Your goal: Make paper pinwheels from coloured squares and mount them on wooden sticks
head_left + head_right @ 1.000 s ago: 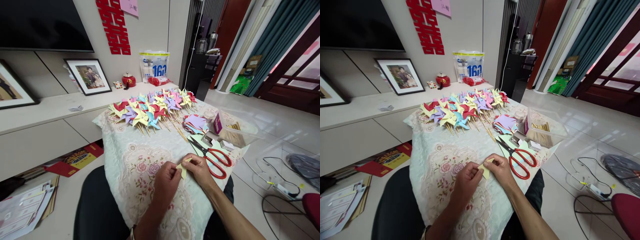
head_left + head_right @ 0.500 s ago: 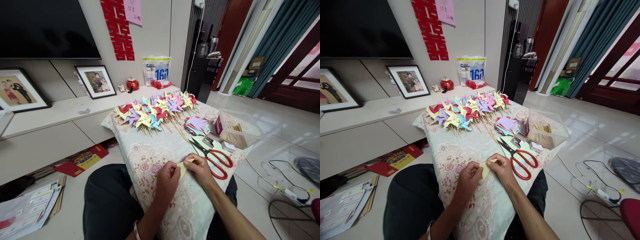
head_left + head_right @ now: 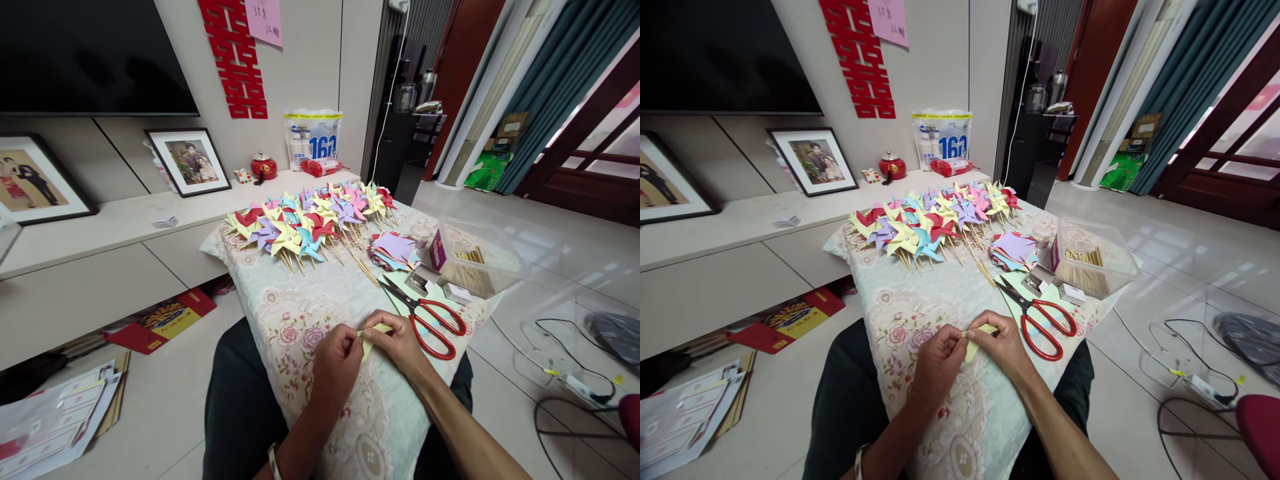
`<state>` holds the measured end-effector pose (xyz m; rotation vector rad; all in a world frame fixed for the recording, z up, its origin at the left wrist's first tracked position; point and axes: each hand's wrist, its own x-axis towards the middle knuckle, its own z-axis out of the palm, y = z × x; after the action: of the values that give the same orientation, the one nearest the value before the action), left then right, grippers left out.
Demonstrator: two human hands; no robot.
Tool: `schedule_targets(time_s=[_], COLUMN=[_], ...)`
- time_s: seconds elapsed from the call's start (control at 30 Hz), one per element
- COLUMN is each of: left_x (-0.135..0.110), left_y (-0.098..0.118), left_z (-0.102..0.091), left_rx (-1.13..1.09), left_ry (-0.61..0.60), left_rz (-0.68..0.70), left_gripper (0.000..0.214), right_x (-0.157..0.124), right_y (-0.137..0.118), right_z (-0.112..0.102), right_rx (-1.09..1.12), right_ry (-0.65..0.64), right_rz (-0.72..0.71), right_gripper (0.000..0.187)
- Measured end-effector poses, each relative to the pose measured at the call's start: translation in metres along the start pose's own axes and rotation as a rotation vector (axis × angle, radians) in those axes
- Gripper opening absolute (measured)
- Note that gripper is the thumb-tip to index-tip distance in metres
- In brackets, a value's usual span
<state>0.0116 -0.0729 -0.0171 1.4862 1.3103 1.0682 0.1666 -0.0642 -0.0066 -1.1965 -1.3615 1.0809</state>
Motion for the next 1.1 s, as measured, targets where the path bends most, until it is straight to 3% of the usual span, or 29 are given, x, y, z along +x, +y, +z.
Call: schedule_targets(time_s=[0.87,1.1], left_x=[-0.001,-0.001], left_y=[0.001,0.007], left_z=[0.002,-0.001], left_rx=[0.022,0.021], left_ry=[-0.012,-0.025], left_rz=[0.015,0.020], left_gripper=[0.016,0.015], right_x=[-0.004,-0.003], right_y=[0.020,0.016], right_z=[-0.002,-0.002], right_rx=[0.146,0.073], right_ry=[0.039,0.037], right_rz=[-0.029,-0.019], right_gripper=[0.019,0.018])
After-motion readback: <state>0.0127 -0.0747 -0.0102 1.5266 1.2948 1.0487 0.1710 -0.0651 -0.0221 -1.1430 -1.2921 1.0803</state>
